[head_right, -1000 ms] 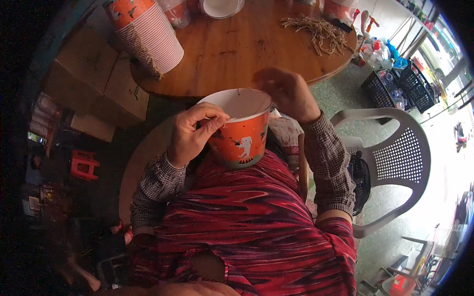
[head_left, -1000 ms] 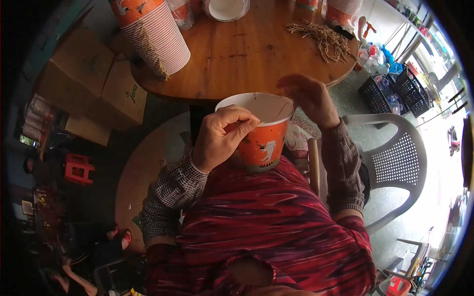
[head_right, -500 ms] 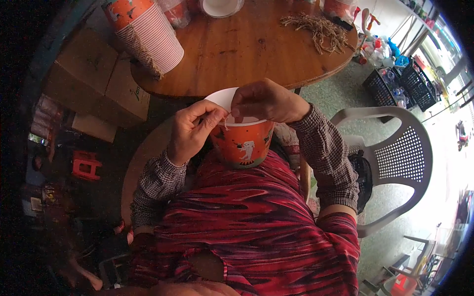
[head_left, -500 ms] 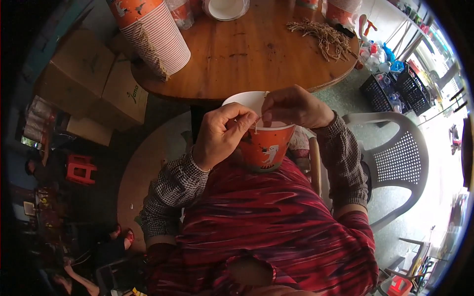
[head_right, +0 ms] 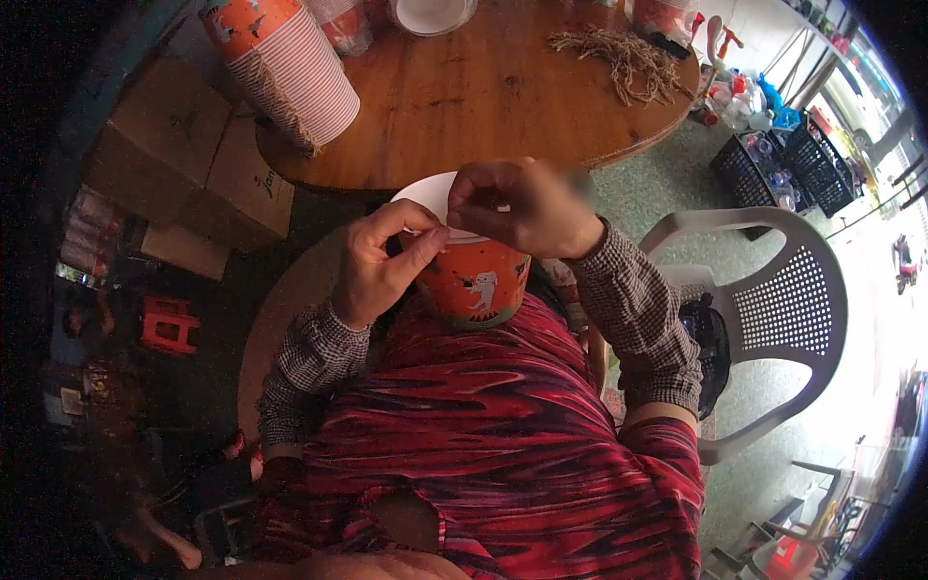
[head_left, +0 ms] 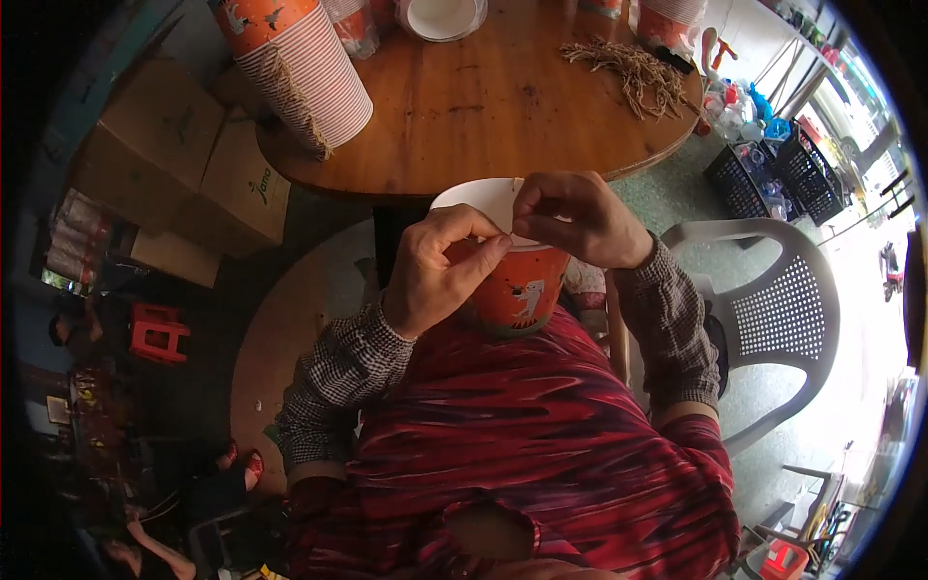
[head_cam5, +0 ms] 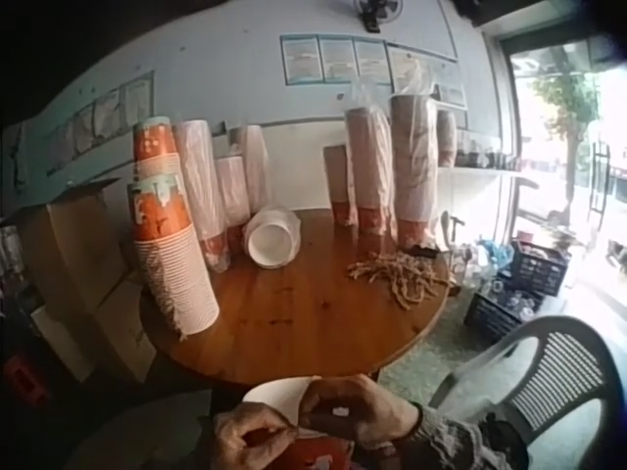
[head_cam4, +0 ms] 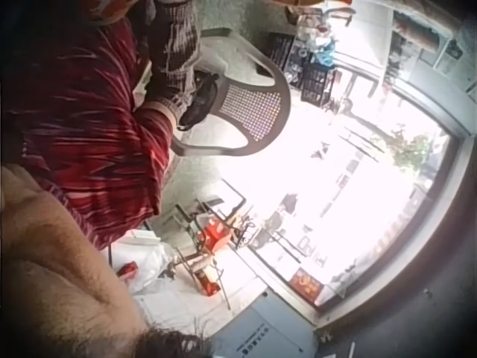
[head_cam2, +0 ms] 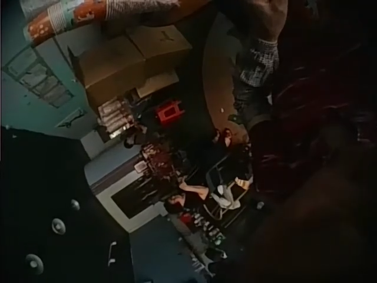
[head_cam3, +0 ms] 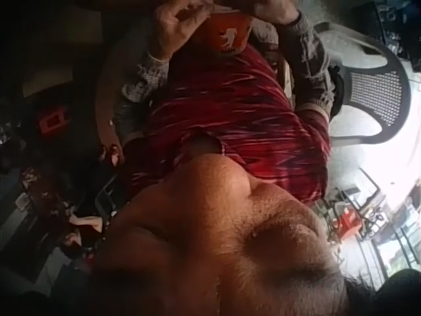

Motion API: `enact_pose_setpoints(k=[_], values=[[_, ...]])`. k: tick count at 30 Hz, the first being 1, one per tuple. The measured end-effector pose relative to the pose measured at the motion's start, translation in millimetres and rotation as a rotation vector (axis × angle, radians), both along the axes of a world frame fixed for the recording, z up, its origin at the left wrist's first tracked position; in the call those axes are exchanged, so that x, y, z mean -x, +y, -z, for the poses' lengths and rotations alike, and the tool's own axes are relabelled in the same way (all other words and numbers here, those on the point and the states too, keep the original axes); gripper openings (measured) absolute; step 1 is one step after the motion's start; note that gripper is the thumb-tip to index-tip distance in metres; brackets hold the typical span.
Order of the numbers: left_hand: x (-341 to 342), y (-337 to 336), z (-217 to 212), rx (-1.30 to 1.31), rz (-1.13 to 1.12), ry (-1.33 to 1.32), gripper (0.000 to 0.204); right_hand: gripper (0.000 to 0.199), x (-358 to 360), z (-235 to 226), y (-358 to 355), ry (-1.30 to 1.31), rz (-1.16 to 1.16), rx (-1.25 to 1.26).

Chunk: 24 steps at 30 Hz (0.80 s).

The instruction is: Attaching strings to paper buckets to create handles.

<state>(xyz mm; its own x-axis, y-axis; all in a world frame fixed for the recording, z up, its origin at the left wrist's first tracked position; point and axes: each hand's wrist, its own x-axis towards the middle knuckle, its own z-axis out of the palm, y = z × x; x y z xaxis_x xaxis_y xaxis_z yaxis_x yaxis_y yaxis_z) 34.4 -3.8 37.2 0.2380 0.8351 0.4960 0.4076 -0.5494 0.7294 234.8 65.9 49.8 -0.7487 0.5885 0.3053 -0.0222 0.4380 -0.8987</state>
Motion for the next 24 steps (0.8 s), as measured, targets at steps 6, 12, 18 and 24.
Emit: enact_pose_setpoints(k=[6,12,18,24], values=[[-2.5,2.1,14.7,-0.116,0.026,-0.023,0.009,0.003,4.3,8.2,-8.4,0.058,0.126,-0.118],[-0.2,0.9,14.6,-0.128,0.03,0.001,0.009,0.006,5.9,13.1,-4.4,0.11,0.119,-0.351],[5.1,-2.2,13.3,-0.117,0.052,0.044,0.011,0.007,-4.6,7.9,-4.3,0.096,0.042,-0.388],[5.9,-23.3,15.5,-0.241,0.008,0.127,0.018,0.007,-54.0,-9.3,15.4,-0.129,0.219,-0.506]])
